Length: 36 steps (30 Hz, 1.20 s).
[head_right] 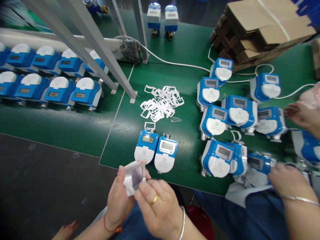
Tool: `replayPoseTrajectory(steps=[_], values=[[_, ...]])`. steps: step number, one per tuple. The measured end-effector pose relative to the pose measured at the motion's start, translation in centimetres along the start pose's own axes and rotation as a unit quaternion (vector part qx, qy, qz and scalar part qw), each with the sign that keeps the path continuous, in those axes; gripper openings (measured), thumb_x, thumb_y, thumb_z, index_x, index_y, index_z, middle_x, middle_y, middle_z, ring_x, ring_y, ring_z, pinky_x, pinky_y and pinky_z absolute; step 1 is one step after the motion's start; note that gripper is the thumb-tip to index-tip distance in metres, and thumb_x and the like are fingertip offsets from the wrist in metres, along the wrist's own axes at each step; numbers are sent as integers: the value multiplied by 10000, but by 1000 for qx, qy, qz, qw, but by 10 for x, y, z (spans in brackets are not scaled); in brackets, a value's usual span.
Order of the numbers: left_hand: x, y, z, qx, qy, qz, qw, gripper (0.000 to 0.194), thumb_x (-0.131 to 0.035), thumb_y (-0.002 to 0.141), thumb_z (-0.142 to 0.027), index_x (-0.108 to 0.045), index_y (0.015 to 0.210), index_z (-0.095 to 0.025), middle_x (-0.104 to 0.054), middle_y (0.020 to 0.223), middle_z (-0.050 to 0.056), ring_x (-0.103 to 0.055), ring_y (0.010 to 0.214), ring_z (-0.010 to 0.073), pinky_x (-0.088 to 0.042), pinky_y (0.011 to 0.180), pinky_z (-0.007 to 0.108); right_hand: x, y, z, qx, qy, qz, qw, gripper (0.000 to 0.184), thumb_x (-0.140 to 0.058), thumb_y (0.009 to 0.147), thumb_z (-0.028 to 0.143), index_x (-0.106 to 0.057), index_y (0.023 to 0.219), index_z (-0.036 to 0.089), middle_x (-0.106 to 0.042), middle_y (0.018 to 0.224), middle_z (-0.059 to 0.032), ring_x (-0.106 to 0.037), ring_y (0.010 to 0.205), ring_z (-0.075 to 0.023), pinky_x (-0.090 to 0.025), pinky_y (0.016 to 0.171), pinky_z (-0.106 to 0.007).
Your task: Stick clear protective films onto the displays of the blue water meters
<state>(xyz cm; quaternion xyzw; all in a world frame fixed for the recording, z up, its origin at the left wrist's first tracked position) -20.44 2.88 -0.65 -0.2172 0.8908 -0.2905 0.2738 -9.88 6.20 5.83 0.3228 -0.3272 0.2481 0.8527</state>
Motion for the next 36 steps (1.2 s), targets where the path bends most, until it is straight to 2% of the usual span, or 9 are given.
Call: replayPoseTrajectory(steps=[4, 7, 11, 13, 17, 21, 24, 29, 36], values=[[-5, 15, -11, 23, -49, 3, 999, 574, -404, 892, -615, -664, 902, -103, -680, 693, 85, -614, 587, 166, -500, 578, 271, -1, -4, 19, 15, 75, 41, 996, 259, -373, 958, 95, -615, 875, 132, -684, 765, -62, -612, 684, -159, -512, 611, -269], [6, 35, -23, -18, -88, -42, 995, 533, -419, 885, -612, -641, 884, -128, -669, 666, 61, -604, 558, 154, -494, 549, 261, 4, -1, 8, -68, 173, 1, 983, 167, -422, 943, 109, -538, 852, 188, -624, 734, -27, -600, 678, -135, -528, 641, -248], [27, 56, -42, -197, -13, -21, 980, 484, -415, 891, -605, -609, 972, -169, -657, 701, 34, -604, 578, 147, -506, 553, 264, 6, 40, -75, -256, 191, -180, 930, 71, -509, 879, 154, -524, 890, 222, -590, 789, -16, -609, 720, -155, -533, 657, -298], [34, 61, -45, -253, 54, 25, 966, 447, -507, 858, -582, -611, 1014, -176, -663, 746, 41, -618, 612, 157, -522, 578, 279, 1, 71, -131, -349, 139, -209, 903, 55, -552, 847, 241, -566, 886, 206, -627, 798, -39, -622, 695, -176, -546, 680, -349], [46, 67, -48, -275, 118, 73, 951, 432, -748, 713, -453, -657, 1003, -146, -683, 807, 74, -645, 682, 187, -541, 654, 301, -3, 74, -200, -426, 105, -231, 868, 665, -781, 613, 253, -542, 1225, 147, -476, 1381, -178, -458, 1260, -319, -358, 1062, -498], [46, 76, -49, -269, 120, 99, 951, 405, -667, 794, -467, -639, 1053, -157, -683, 841, 78, -651, 703, 185, -549, 662, 300, -28, -34, -174, -614, 237, -292, 694, 932, -869, 504, 371, -469, 1329, 201, -387, 1487, -135, -371, 1346, -301, -244, 1137, -480], [42, 86, -40, -209, 89, 112, 967, 403, -597, 840, -497, -620, 1051, -154, -687, 817, 81, -657, 677, 187, -563, 629, 308, -66, -92, -128, -657, 314, -271, 630, 721, -868, 486, 430, -632, 1089, 114, -665, 1154, -213, -606, 1079, -394, -452, 926, -596], [32, 95, -20, -118, 72, 137, 981, 401, -608, 831, -503, -617, 1026, -153, -693, 800, 78, -662, 671, 188, -573, 634, 312, -97, -108, -114, -629, 427, -309, 571, 499, -825, 603, 420, -678, 999, 153, -749, 977, -125, -706, 870, -297, -552, 809, -467], [20, 87, -18, -166, 184, 208, 946, 395, -616, 822, -503, -616, 1034, -169, -680, 811, 70, -663, 661, 190, -574, 619, 303, -71, -94, -185, -589, 445, -411, 535, 483, -868, 546, 351, -698, 951, 152, -749, 950, -90, -703, 898, -263, -551, 857, -410]])
Point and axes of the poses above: each hand's wrist, its own y-axis towards the middle knuckle, its own x-axis out of the back of the hand, z = x × y, the point moved 5 cm from there along y, towards the middle knuckle
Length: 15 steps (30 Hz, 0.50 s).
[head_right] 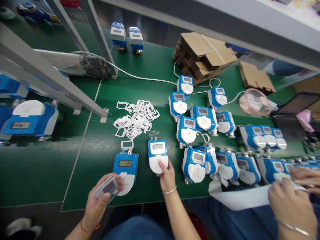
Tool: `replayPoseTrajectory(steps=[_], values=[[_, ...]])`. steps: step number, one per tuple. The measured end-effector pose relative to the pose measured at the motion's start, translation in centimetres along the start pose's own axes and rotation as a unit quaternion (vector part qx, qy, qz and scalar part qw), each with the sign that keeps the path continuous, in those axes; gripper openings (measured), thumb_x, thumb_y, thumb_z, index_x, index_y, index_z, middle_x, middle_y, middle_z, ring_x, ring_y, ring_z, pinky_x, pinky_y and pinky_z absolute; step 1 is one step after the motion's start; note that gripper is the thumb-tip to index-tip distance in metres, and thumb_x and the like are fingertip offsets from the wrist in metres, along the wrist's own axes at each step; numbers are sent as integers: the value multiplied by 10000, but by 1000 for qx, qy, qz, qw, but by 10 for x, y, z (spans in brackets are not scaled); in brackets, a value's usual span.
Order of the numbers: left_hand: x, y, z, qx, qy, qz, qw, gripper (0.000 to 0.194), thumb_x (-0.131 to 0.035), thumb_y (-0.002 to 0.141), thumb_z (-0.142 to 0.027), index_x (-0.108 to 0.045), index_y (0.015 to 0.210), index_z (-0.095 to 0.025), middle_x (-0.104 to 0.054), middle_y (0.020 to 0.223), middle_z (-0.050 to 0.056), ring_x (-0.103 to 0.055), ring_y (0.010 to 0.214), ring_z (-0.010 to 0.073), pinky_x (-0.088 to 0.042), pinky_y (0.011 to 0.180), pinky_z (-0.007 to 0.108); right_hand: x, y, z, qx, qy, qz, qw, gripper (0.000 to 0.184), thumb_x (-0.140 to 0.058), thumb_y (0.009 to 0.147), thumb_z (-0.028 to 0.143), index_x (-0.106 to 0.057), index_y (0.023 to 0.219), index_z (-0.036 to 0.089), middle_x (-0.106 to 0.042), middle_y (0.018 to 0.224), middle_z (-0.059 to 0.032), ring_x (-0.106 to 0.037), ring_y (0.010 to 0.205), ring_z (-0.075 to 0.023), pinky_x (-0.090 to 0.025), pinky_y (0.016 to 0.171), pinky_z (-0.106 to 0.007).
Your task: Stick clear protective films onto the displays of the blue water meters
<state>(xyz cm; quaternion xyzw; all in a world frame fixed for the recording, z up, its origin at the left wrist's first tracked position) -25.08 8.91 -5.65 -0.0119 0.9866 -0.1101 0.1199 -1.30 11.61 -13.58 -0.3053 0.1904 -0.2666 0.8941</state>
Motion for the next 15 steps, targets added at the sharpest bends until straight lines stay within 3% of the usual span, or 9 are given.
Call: replayPoseTrajectory(steps=[3, 5, 7, 10, 12, 15], values=[[-3, 3, -16, -105, 165, 25, 980, 430, -637, 790, -540, -621, 1033, -186, -691, 824, 77, -674, 654, 202, -569, 602, 298, -7, 41, 26, 34, 11, -31, 999, 468, -872, 509, 366, -698, 890, 156, -746, 920, -81, -693, 916, -261, -549, 863, -401], [-6, 6, -29, -193, 282, 32, 939, 485, -704, 721, -557, -619, 1037, -200, -710, 838, 82, -694, 688, 221, -572, 634, 307, -12, 57, 41, 50, 2, -50, 997, 460, -871, 502, 365, -693, 869, 152, -741, 906, -84, -685, 913, -261, -543, 860, -410], [-10, 10, -41, -269, 363, 40, 891, 534, -761, 657, -551, -614, 1042, -210, -726, 829, 80, -707, 714, 235, -575, 669, 314, -15, 52, 51, 72, -17, -72, 995, 443, -861, 528, 356, -685, 878, 150, -734, 903, -79, -670, 922, -240, -527, 877, -392], [-15, 16, -50, -337, 436, 52, 833, 549, -773, 648, -535, -609, 1062, -212, -743, 811, 81, -718, 703, 237, -575, 685, 321, -17, 1, 55, 115, -51, -100, 987, 411, -842, 587, 325, -668, 929, 180, -716, 901, -24, -644, 894, -164, -512, 865, -296], [-17, 17, -53, -361, 474, 52, 801, 563, -768, 656, -533, -603, 1078, -199, -749, 814, 91, -722, 707, 242, -575, 698, 330, -23, -48, 49, 116, -78, -79, 987, 361, -848, 594, 297, -672, 888, 184, -695, 805, 4, -634, 747, -131, -534, 727, -242], [-18, 14, -54, -382, 504, 51, 773, 580, -768, 656, -531, -599, 1082, -176, -752, 819, 108, -724, 720, 256, -578, 696, 344, -46, -104, 31, 62, -167, 76, 981, 267, -818, 647, 319, -690, 819, 159, -681, 699, -15, -624, 623, -135, -534, 580, -230]])
Point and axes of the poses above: each hand's wrist, its own y-axis towards the middle knuckle, its own x-axis out of the back of the hand, z = x × y, the point moved 5 cm from there along y, towards the middle knuckle
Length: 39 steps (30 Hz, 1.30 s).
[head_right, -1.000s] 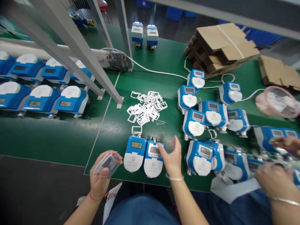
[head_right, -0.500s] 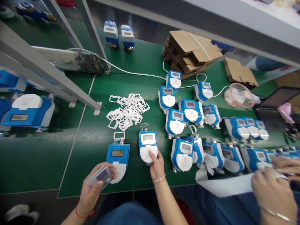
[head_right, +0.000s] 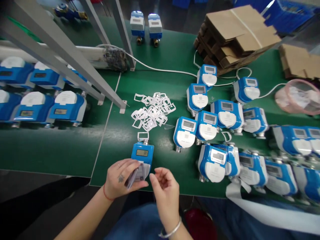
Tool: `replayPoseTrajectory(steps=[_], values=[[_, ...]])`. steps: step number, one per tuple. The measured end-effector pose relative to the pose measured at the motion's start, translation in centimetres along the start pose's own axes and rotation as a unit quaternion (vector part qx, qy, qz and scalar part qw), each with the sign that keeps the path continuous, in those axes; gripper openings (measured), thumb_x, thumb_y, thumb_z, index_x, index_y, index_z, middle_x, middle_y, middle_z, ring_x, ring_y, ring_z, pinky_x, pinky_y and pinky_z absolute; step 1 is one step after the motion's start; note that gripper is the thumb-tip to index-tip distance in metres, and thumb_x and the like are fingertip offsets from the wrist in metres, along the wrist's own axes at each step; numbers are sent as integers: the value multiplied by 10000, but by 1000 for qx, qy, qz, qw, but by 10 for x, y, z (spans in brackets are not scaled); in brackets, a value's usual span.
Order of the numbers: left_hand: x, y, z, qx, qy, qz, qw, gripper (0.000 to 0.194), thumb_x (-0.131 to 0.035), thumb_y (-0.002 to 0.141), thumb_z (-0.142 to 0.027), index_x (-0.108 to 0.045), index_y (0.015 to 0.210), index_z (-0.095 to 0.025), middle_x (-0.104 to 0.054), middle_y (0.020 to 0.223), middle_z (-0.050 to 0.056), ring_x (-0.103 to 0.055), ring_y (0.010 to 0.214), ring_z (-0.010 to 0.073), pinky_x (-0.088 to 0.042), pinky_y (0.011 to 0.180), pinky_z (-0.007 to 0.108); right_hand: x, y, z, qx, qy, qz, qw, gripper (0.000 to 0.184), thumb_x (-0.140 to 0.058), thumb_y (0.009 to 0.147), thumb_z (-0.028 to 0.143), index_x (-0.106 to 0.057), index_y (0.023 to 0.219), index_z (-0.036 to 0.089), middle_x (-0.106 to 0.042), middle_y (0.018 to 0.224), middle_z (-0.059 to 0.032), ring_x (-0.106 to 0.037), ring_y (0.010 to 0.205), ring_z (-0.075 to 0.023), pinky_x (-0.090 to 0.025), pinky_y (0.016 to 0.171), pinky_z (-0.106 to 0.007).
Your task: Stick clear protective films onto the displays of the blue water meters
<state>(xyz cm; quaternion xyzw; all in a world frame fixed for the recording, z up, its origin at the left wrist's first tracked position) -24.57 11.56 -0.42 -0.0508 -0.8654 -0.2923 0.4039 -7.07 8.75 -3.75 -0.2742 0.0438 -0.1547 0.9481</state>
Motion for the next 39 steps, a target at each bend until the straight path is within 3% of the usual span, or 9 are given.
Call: replayPoseTrajectory(steps=[2, 11, 14, 16, 20, 23, 27, 30, 39], values=[[0, -3, -3, -8, 6, 7, 1000, 544, -764, 671, -505, -611, 1076, -175, -754, 831, 115, -725, 732, 264, -579, 698, 354, -14, -15, 1, -1, -38, 63, 997, 245, -781, 691, 363, -689, 793, 161, -685, 677, -28, -632, 606, -147, -539, 562, -242], [-11, -20, -2, 20, -5, 149, 989, 340, -676, 768, -488, -707, 949, -201, -762, 867, 117, -732, 814, 251, -585, 763, 350, -25, -15, -8, -32, -82, 160, 983, 327, -701, 764, 477, -657, 772, 153, -691, 696, -68, -645, 636, -202, -546, 629, -336], [-5, -31, 12, 147, -128, 90, 977, 432, -762, 626, -578, -721, 864, -220, -760, 887, 113, -721, 846, 275, -577, 791, 374, -22, -14, -12, -16, -78, 151, 985, 323, -700, 767, 476, -649, 755, 157, -657, 690, -44, -602, 633, -172, -514, 603, -287], [0, -44, 28, 277, -217, -1, 936, 482, -766, 571, -633, -708, 815, -221, -750, 890, 105, -703, 869, 279, -556, 821, 383, -12, -6, -15, -6, -77, 129, 989, 316, -714, 759, 469, -655, 752, 158, -631, 686, -30, -571, 639, -155, -488, 600, -261], [-7, -70, 58, 438, -248, -117, 856, 391, -443, 920, -507, -606, 1084, -191, -645, 771, 31, -610, 698, 159, -513, 714, 300, 11, 22, -23, -45, 7, 75, 996, 314, -769, 708, 454, -669, 775, 164, -556, 641, 7, -469, 572, -111, -432, 538, -229], [-30, -77, 77, 508, -284, -118, 805, 307, -468, 936, -418, -592, 1075, -173, -552, 698, -20, -533, 630, 120, -475, 652, 243, 12, 41, -28, -80, 71, 48, 993, 306, -815, 660, 419, -684, 758, 161, -541, 653, 11, -430, 562, -91, -421, 515, -207], [-59, -71, 92, 539, -339, -111, 763, 235, -563, 886, -417, -597, 897, -185, -578, 787, -9, -547, 697, 118, -464, 661, 222, -2, 56, -35, -112, 116, 32, 986, 268, -829, 649, 383, -711, 767, 173, -562, 671, 7, -466, 571, -89, -479, 543, -211], [-68, -63, 97, 540, -380, -103, 744, 224, -560, 886, -413, -585, 894, -190, -616, 1011, 37, -593, 795, 136, -494, 712, 240, -9, 64, -47, -154, 147, 33, 977, 247, -818, 665, 385, -724, 788, 193, -603, 702, -4, -516, 574, -100, -551, 612, -262], [-87, -57, 92, 523, -423, -97, 733, 222, -584, 878, -384, -570, 1022, -217, -614, 1188, 65, -599, 1058, 211, -470, 902, 321, -23, 65, -73, -203, 99, 66, 972, 289, -828, 656, 408, -729, 803, 180, -692, 738, -50, -600, 624, -162, -536, 607, -286]])
Point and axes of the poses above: each hand's wrist, its own y-axis towards the middle knuckle, its own x-axis out of the back of the hand, z = x × y, the point moved 5 cm from there along y, towards the middle knuckle
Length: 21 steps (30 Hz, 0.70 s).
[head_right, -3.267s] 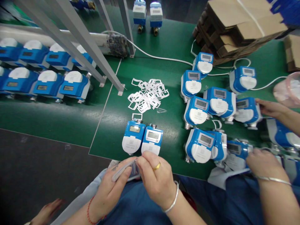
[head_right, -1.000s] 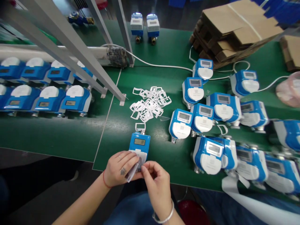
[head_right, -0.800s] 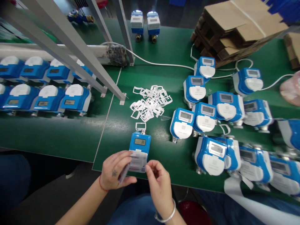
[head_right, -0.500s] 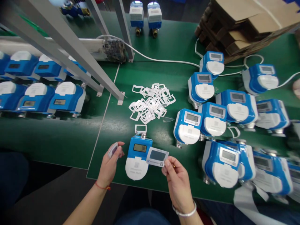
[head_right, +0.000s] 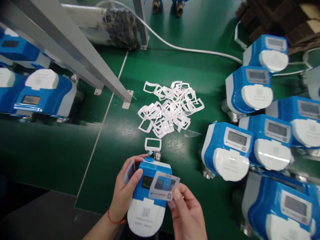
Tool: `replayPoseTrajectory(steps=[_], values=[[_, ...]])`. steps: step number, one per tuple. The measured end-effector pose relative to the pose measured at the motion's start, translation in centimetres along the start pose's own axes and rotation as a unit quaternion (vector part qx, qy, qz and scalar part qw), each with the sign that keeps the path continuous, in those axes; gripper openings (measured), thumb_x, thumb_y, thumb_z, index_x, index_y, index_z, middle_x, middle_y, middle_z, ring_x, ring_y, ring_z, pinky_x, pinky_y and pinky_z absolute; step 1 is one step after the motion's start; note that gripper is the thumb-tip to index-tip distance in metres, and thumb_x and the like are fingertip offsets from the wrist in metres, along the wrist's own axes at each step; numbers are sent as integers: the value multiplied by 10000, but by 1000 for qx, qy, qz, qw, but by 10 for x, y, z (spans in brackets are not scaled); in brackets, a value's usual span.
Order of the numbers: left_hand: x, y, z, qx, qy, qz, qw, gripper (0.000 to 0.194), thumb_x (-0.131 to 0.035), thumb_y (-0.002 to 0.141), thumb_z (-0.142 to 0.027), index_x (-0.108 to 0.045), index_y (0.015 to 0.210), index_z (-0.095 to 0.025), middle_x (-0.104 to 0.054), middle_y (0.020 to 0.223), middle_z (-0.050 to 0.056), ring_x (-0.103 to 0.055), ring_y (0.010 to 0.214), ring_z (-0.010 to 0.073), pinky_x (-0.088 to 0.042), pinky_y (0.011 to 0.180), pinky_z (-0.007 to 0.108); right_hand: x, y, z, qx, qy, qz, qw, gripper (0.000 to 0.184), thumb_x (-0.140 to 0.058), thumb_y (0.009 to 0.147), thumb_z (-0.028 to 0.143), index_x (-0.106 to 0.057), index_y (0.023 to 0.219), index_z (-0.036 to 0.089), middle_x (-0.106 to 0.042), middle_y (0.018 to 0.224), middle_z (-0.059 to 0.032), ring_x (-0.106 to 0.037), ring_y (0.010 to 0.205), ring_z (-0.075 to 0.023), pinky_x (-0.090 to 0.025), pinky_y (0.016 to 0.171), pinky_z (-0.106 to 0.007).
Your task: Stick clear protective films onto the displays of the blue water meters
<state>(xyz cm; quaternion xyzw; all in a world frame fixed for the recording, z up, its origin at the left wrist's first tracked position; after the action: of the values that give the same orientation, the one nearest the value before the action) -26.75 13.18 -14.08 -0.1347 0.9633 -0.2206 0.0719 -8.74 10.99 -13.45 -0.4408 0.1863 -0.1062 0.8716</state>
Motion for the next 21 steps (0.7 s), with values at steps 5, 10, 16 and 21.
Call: replayPoseTrajectory(steps=[5, 10, 16, 21], values=[[-5, -16, 9, -32, 29, 23, 999, 212, -545, 905, -376, -624, 1063, -257, -596, 1205, 46, -548, 1139, 210, -409, 987, 335, 18, -20, -5, -26, -57, -39, 997, 288, -822, 656, 427, -723, 772, 182, -681, 719, -53, -589, 632, -168, -509, 612, -281], [-2, -17, 9, -40, 30, 70, 996, 230, -507, 930, -363, -624, 1110, -280, -549, 1271, 42, -500, 1207, 206, -394, 1005, 325, 30, -33, -4, -7, -160, -47, 986, 257, -807, 680, 408, -714, 755, 181, -648, 695, -40, -568, 641, -148, -489, 589, -223], [2, -11, 6, -26, 38, 110, 993, 237, -478, 943, -360, -653, 1062, -253, -558, 1259, 53, -512, 1197, 211, -400, 1008, 330, 21, -35, 3, 2, -181, -57, 982, 257, -803, 679, 417, -715, 749, 185, -660, 713, -42, -581, 648, -143, -502, 587, -200], [1, -11, 3, -24, 47, 98, 994, 248, -491, 931, -379, -650, 1041, -224, -569, 1237, 85, -529, 1178, 244, -440, 975, 378, 19, -36, 4, 14, -193, -69, 979, 252, -803, 675, 412, -716, 742, 186, -653, 692, -36, -571, 627, -135, -498, 564, -192]])
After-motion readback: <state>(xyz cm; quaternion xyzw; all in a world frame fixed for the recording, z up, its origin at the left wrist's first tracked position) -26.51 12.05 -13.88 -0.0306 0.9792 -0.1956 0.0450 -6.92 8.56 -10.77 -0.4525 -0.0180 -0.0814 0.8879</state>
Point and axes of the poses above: each hand's wrist, its own y-axis towards the middle knuckle, its own x-axis out of the back of the hand, z = x × y, the point moved 5 cm from there along y, towards the middle knuckle
